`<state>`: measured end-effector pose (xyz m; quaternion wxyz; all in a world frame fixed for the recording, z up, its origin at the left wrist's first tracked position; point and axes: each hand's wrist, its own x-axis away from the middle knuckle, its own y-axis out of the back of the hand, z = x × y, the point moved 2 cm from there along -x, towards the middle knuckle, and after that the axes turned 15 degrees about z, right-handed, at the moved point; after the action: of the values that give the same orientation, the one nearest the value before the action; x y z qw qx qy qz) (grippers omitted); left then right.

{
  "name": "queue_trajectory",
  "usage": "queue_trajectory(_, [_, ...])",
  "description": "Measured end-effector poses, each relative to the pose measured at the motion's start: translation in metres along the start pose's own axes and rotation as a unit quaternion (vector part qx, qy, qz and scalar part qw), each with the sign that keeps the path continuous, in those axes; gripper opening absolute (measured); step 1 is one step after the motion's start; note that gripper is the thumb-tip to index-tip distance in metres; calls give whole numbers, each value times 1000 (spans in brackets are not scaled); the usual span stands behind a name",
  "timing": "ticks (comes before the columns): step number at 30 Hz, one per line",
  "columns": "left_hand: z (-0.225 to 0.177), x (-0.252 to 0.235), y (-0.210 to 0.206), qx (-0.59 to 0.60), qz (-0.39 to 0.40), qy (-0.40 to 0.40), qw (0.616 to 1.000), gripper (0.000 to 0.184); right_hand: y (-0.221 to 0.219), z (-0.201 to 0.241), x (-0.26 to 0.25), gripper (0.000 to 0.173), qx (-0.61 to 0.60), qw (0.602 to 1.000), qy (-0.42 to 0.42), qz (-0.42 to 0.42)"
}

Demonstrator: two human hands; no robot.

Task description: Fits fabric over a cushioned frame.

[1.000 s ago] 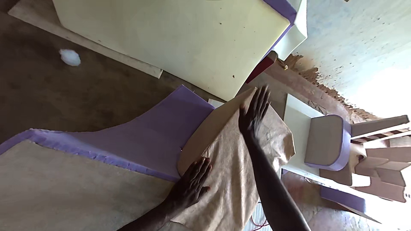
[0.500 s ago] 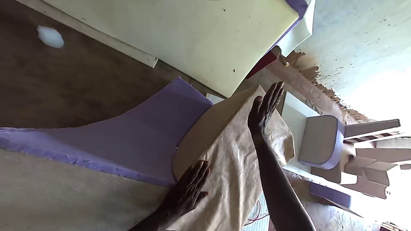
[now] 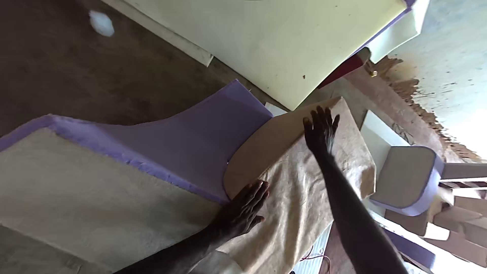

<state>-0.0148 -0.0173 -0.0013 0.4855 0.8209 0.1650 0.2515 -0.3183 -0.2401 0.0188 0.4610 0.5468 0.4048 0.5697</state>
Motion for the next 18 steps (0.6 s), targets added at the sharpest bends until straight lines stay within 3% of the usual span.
queue_trajectory(3, [2, -1, 3, -10, -12, -3, 1000, 76, 9, 16, -32, 82, 108, 961, 60, 248])
queue_trajectory(5, [0, -1, 4, -8, -19, -7, 1000, 78, 8, 35, -28, 95, 157, 917, 85, 356])
queue_trajectory(11, [1, -1, 7, 8, -20, -10, 1000, 78, -27, 124, 35, 88, 164, 872, 159, 432])
queue_trajectory(18, [-1, 8, 10, 48, -54, 5, 997, 54, -37, 220, 118, 88, -15, 858, 161, 488])
